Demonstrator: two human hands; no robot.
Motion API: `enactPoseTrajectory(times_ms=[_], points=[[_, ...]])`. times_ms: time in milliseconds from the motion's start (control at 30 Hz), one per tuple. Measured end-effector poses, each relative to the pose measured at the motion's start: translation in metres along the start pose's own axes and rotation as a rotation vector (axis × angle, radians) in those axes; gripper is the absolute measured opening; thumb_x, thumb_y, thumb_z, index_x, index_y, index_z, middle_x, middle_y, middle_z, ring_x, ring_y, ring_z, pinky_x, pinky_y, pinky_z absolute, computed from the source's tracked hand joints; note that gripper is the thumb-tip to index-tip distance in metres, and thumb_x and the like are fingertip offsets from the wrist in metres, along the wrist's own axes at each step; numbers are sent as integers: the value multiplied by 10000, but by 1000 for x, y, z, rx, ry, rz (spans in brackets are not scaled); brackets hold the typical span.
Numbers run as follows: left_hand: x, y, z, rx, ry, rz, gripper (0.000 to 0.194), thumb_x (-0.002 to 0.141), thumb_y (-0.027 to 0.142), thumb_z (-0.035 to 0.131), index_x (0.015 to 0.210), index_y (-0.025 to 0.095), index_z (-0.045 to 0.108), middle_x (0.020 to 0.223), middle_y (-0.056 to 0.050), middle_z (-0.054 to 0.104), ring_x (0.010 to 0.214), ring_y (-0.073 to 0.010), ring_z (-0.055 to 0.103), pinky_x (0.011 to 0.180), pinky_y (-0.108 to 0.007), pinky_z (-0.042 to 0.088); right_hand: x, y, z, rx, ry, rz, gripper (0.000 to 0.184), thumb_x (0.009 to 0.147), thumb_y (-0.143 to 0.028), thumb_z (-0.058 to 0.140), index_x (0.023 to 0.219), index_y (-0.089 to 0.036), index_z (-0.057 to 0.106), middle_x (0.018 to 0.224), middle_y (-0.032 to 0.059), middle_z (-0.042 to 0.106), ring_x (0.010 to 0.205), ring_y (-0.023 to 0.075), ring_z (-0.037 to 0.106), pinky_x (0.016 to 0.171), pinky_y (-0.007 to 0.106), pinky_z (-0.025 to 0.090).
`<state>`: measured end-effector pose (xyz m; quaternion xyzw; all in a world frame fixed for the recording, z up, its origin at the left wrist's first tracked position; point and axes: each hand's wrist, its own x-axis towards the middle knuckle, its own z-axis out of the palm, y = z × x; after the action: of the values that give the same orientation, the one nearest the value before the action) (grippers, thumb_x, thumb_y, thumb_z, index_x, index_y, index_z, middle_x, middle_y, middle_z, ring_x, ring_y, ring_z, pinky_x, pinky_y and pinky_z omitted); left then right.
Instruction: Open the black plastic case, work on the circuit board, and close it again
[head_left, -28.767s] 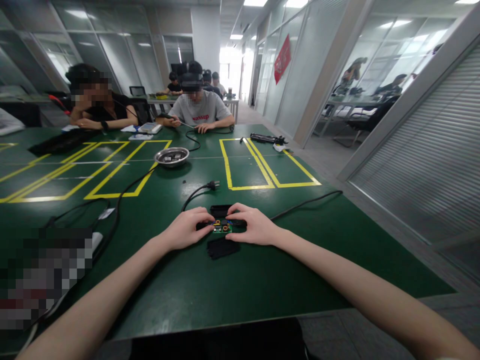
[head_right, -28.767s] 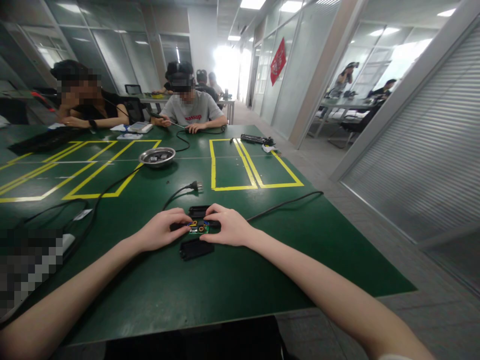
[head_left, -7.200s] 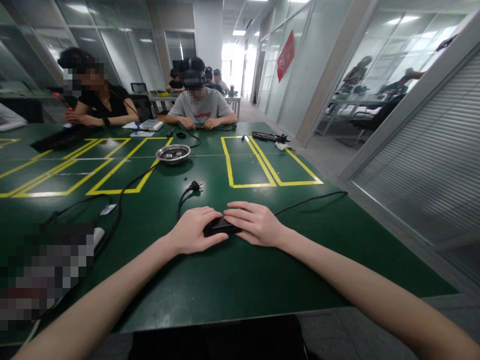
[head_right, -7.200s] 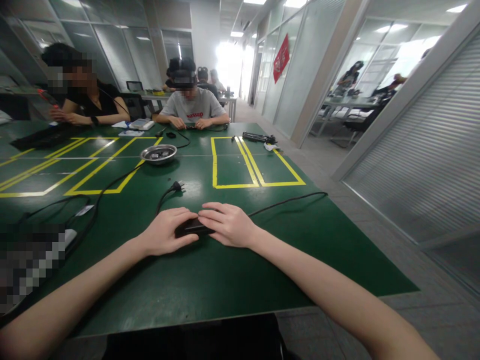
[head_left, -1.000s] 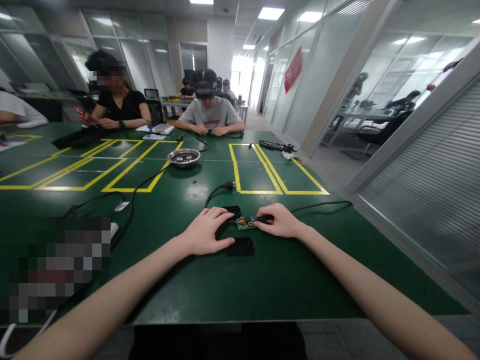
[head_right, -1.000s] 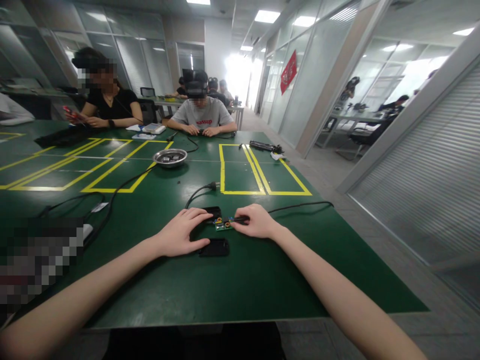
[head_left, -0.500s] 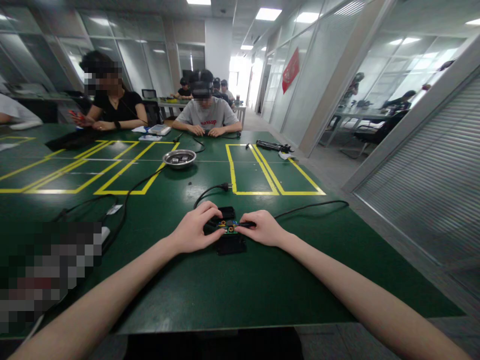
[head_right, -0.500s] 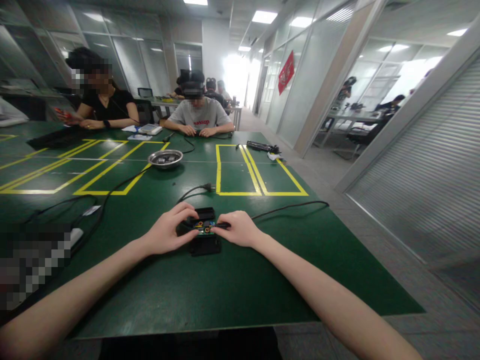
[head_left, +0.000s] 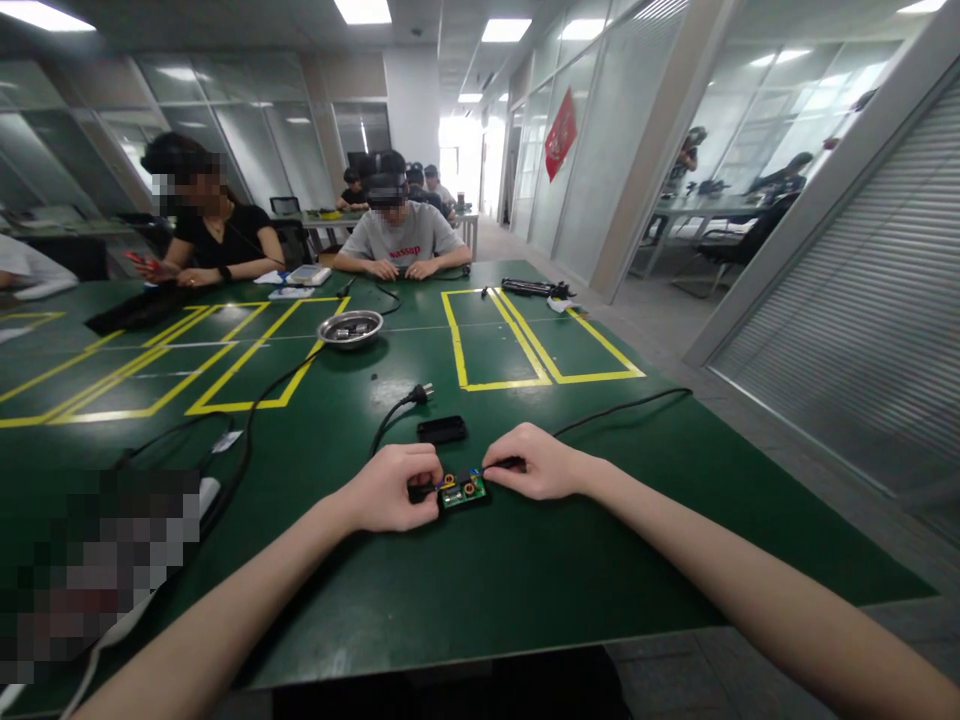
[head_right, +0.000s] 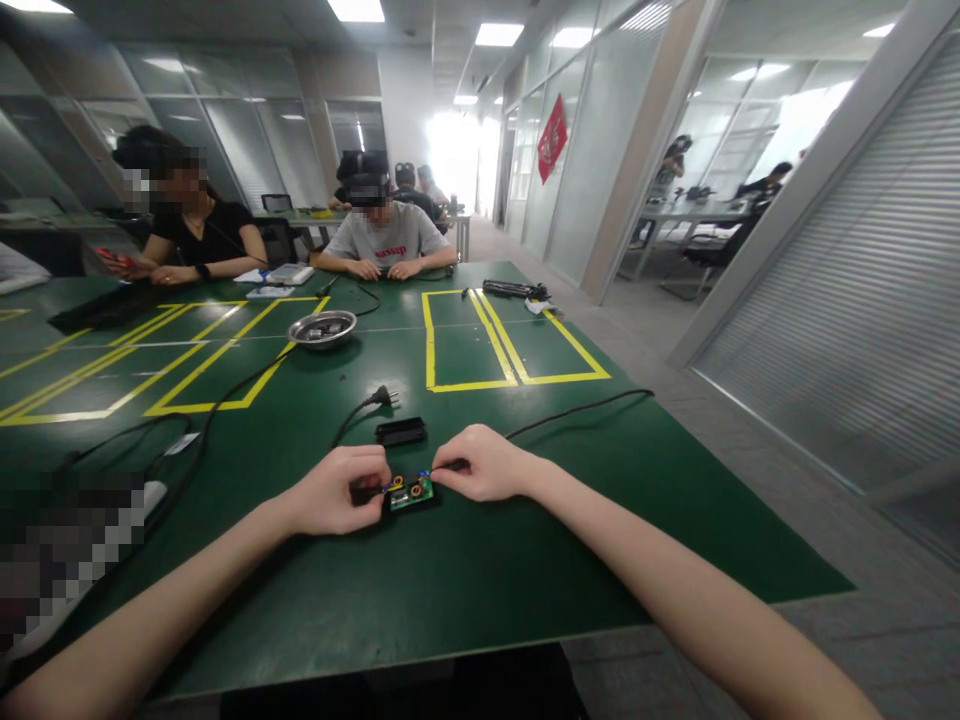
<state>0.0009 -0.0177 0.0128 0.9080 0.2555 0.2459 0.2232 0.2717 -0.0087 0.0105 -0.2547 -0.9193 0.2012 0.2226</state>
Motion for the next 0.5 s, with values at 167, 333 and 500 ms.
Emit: enactPoseTrajectory(times_ms=[167,333,500], points=[[0,-7,-1,9,-55,-71,27,761,162,610,749,170,632,627,44,511,549,-93,456,541,-200,346,2,-3,1,-114,-51,78,184,947,-262,634,838,-171,750,665,12,675,567,123,552,586,239,361],[-1,-14,-10,108,-55,-133,74,820,209,624,829,172,688,634,42,528,553,-102,470,556,-210,346,3,-1,1,-270,-40,122,245,987,-298,600,816,-184,734,726,32,710,631,143,607,599,254,343],[-1,-20,-16,96,-82,-173,122,858,260,640,881,173,722,669,27,562,584,-112,506,576,-216,367,4,9,6,-357,27,120,384,1060,-272,483,741,-178,675,747,49,697,706,156,625,636,266,353]])
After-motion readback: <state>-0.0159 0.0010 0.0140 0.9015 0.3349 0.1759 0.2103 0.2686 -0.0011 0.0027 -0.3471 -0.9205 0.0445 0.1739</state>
